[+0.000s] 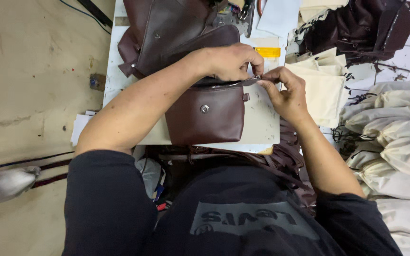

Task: The person assembles a leather bag by inserting a patterned lining, attaching a long strap to the metal rings, and then placing the finished bag into a white dust cover.

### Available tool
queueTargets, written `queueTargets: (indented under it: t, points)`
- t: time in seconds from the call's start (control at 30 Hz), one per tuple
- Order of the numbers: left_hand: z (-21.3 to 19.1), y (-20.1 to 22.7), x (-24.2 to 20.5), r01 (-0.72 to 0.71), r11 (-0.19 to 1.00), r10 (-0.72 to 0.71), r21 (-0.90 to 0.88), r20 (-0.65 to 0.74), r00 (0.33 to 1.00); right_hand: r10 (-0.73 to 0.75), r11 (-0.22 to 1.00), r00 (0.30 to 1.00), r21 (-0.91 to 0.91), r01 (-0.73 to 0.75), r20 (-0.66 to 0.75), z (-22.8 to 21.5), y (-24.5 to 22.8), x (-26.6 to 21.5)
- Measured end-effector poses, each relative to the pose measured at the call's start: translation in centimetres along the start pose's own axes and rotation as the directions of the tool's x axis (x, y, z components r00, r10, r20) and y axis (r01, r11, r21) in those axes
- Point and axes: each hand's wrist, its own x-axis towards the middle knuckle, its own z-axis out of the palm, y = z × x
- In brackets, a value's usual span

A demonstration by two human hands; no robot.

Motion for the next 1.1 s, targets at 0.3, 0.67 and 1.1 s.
queueTargets:
  t: [0.3, 0.67, 1.1]
  points:
    - [-1.1, 1.4, -0.7, -0.128, 0.977, 0.148, 0.173, -0.109, 0.983, -0.025, 1.0, 0.996, -0.013, 0.024, -0.081, 0.8, 0.2, 0.2]
    - [-3.0, 0.2, -10.6, -0.194, 0.729, 0.221, 0.656, 0.041, 0.974, 0.058, 0.996, 0.992, -0.076, -0.05, 0.111, -2.2, 2.7, -2.5]
    - [-2.6, 3.6, -14.3, -0.008, 0.829, 0.162, 0.56, -0.226, 0.961, -0.186, 0.885, 0.956, -0.385, 0.263, 0.227, -2.1, -4.1, 1.6]
